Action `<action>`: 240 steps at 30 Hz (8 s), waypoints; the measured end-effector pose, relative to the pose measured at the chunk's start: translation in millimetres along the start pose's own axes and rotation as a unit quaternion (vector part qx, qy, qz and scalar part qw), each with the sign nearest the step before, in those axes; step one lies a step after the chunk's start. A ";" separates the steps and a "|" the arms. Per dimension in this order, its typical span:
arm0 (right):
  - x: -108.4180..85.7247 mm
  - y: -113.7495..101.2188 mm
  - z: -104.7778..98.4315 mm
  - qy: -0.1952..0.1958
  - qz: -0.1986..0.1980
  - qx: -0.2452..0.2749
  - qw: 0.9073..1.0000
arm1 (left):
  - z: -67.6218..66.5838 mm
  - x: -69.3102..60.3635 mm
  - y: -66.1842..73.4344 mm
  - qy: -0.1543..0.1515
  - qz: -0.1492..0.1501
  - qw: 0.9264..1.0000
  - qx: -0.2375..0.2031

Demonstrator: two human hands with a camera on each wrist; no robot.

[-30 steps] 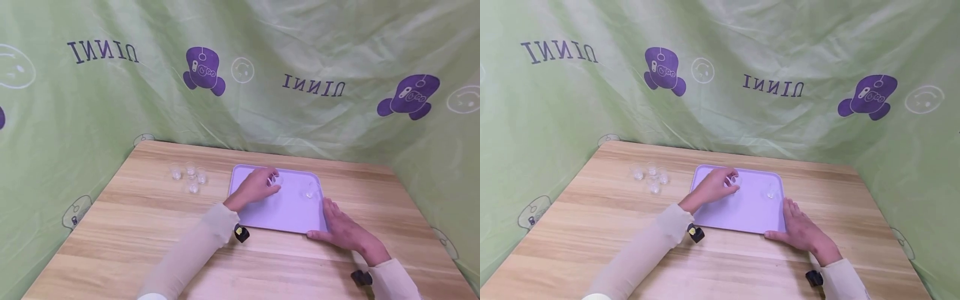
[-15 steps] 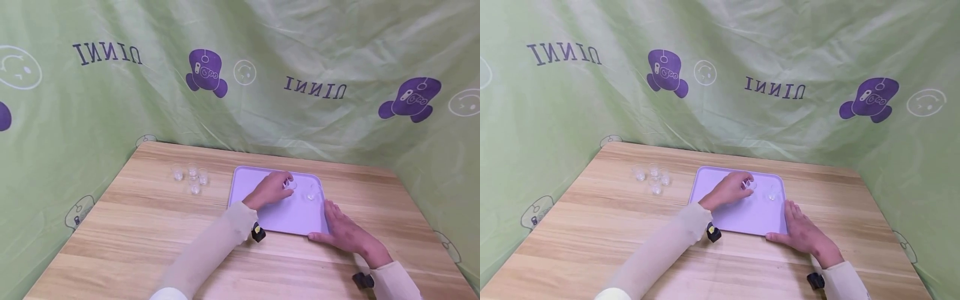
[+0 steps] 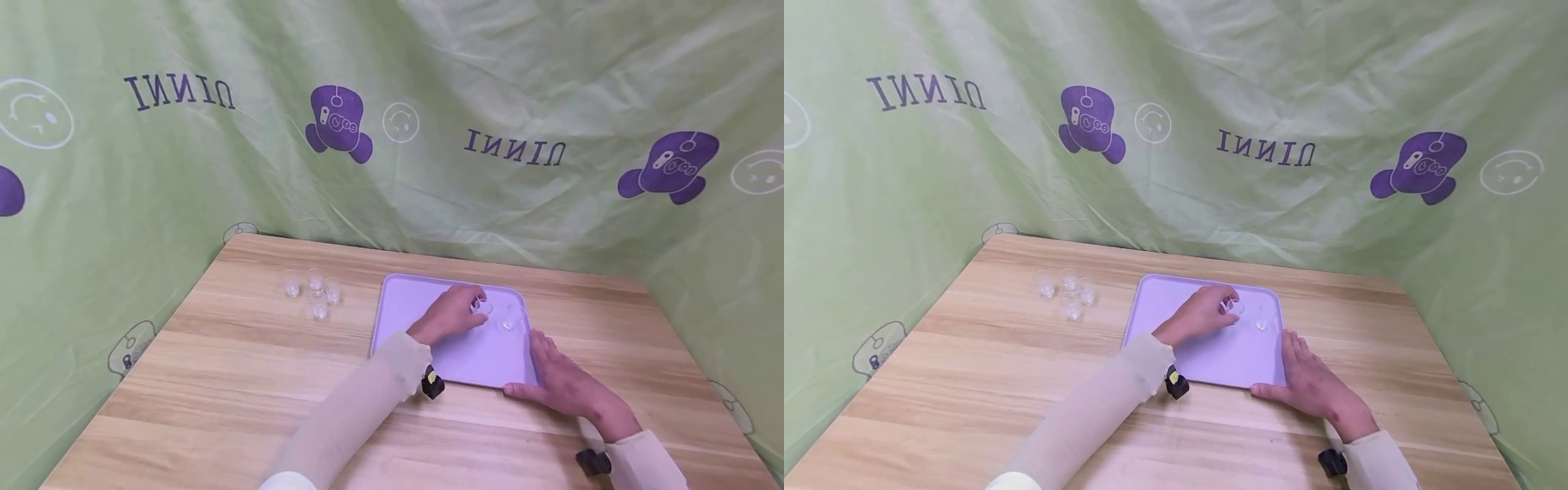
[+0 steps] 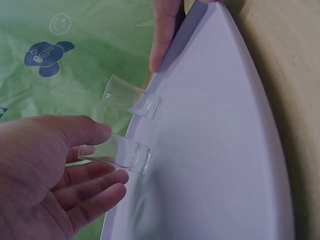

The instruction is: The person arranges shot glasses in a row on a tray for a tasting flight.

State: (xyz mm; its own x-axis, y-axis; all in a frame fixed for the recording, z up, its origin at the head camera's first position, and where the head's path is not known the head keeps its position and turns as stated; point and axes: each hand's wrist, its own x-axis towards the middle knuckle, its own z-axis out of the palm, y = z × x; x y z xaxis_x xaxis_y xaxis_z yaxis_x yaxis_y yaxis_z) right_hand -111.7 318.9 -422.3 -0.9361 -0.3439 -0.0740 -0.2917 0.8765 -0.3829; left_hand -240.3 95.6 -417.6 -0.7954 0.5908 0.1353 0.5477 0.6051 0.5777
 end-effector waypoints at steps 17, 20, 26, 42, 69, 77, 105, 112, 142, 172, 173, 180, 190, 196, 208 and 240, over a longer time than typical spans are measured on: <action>0.9 0.3 0.8 -0.007 0.008 -0.008 1.000 | 10.1 7.0 8.7 -0.009 -0.003 1.000 -0.006; 1.5 1.1 1.2 -0.007 0.006 -0.009 1.000 | 10.7 6.4 9.3 -0.011 -0.009 1.000 -0.003; 1.2 2.0 2.1 -0.004 0.001 -0.010 1.000 | 13.7 5.2 7.3 -0.013 -0.016 1.000 -0.004; -0.1 1.3 1.7 -0.003 0.002 -0.009 1.000 | 17.3 8.0 8.3 -0.023 -0.015 1.000 0.006; -1.1 2.4 2.3 -0.006 0.007 -0.008 1.000 | 21.1 5.7 9.6 -0.028 -0.030 0.999 -0.003; -0.5 2.1 2.5 -0.007 0.005 -0.010 1.000 | 17.2 0.0 6.5 -0.027 -0.042 0.998 -0.039; -1.1 3.3 3.7 -0.002 0.005 -0.016 1.000 | -94.5 -80.4 -27.5 0.067 0.079 0.994 0.039; -1.1 2.6 3.6 0.000 0.002 -0.011 1.000 | -113.6 -103.8 -47.1 0.097 0.062 0.991 0.071; -0.7 3.4 2.0 -0.002 0.004 -0.006 1.000 | -170.3 -171.2 -130.0 0.154 -0.087 0.981 0.079; -0.2 4.6 3.6 -0.013 0.013 0.001 1.000 | -178.7 -197.0 -191.0 0.120 -0.192 0.972 0.057; -0.3 4.5 3.8 -0.013 0.011 -0.001 1.000 | -178.4 -197.0 -191.7 0.118 -0.193 0.972 0.056; -1.3 2.2 3.1 -0.014 0.013 -0.001 1.000 | -176.3 -196.2 -196.2 0.107 -0.204 0.972 0.042; 0.4 2.7 0.8 -0.011 0.011 -0.009 1.000 | -176.3 -193.9 -198.3 0.106 -0.198 0.974 0.033; 0.1 1.8 0.0 -0.007 0.001 -0.010 1.000 | -176.6 -192.9 -198.0 0.106 -0.195 0.974 0.036; 0.6 1.9 -0.4 -0.005 -0.001 -0.012 1.000 | -175.0 -192.6 -201.9 0.124 -0.182 0.975 0.024; -0.7 2.0 2.1 0.002 0.000 0.001 1.000 | -186.4 -193.7 -184.9 0.165 -0.157 0.974 -0.006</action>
State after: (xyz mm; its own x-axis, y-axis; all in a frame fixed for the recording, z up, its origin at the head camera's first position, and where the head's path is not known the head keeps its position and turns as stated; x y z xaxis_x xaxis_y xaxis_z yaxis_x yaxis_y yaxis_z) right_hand -111.3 320.2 -424.9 -0.9367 -0.3432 -0.0700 -0.2921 0.8758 -0.3842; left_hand -235.8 -230.2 -400.6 -0.9642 0.1724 0.2013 0.2628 0.7207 0.6415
